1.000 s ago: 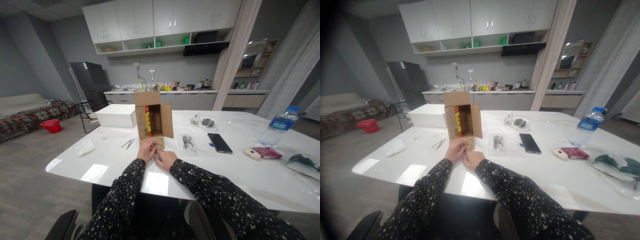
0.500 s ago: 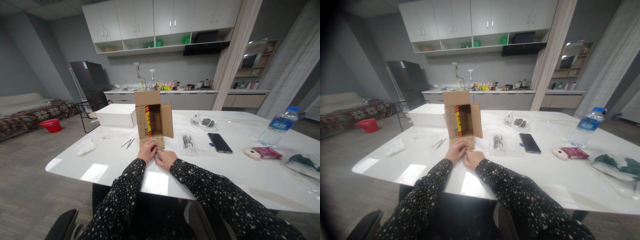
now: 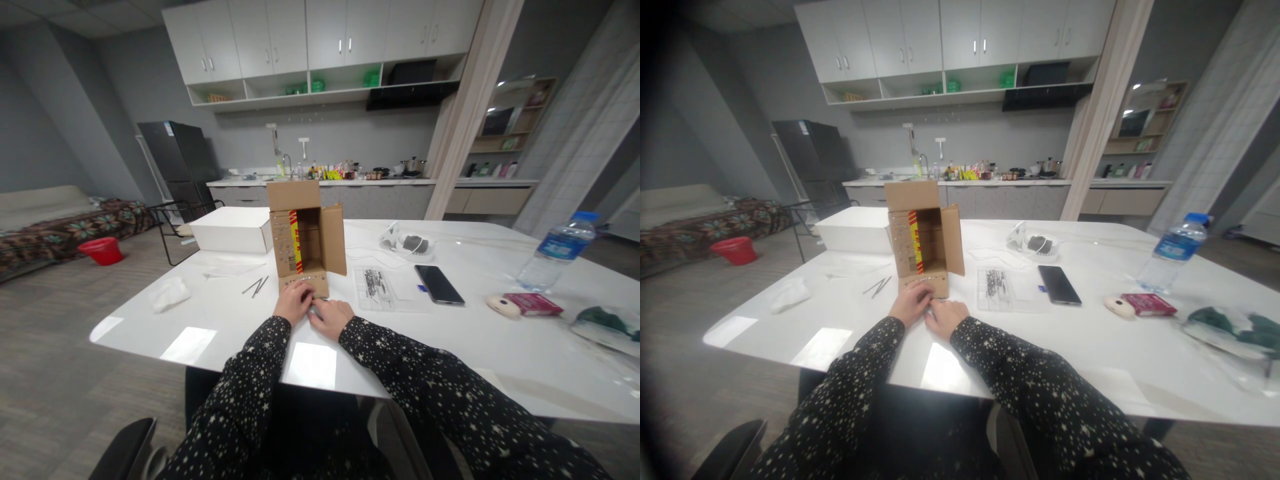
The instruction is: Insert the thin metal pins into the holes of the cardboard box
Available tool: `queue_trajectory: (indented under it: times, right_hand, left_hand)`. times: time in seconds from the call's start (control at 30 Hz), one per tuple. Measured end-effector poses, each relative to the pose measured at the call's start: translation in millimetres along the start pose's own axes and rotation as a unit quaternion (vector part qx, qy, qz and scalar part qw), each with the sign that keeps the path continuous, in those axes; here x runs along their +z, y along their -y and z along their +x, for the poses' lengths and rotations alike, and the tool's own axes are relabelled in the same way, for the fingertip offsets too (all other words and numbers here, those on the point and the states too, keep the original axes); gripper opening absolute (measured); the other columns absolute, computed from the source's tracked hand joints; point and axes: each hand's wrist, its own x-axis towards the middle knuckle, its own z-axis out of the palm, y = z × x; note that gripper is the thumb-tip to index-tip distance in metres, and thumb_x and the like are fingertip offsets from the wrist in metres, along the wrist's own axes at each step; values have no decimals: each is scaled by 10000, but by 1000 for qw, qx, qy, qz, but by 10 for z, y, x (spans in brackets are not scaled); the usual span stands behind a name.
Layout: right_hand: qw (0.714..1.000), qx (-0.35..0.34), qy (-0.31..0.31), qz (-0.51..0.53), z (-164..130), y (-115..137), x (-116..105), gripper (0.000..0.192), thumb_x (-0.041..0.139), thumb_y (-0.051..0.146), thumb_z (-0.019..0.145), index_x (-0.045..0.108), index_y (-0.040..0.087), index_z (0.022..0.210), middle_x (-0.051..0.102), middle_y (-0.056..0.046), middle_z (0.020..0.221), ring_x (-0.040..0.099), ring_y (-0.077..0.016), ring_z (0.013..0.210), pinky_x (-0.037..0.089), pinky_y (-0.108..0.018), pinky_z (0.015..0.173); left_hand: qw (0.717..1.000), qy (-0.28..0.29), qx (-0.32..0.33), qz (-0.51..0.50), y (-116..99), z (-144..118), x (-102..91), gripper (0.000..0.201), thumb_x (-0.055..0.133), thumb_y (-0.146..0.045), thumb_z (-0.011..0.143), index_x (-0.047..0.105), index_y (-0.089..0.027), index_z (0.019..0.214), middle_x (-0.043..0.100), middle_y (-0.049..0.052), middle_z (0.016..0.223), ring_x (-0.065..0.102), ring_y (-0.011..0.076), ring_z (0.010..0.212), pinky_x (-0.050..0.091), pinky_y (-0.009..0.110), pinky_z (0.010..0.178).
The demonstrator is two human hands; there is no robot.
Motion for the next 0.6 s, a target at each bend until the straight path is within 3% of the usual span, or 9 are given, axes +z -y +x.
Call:
queue_trajectory:
  times: [0.6]
  right_hand:
    - [1000,7,-6,4,22,-12,39,415,330,463,896,540,256,1186,684,-79,994,636,-231,840,398,-318,694]
  left_hand:
    - [1000,-5,-11,7,3,-6,14,124,508,-202,812,622,-212,860,657,33,926,579,196,950,438,366,873]
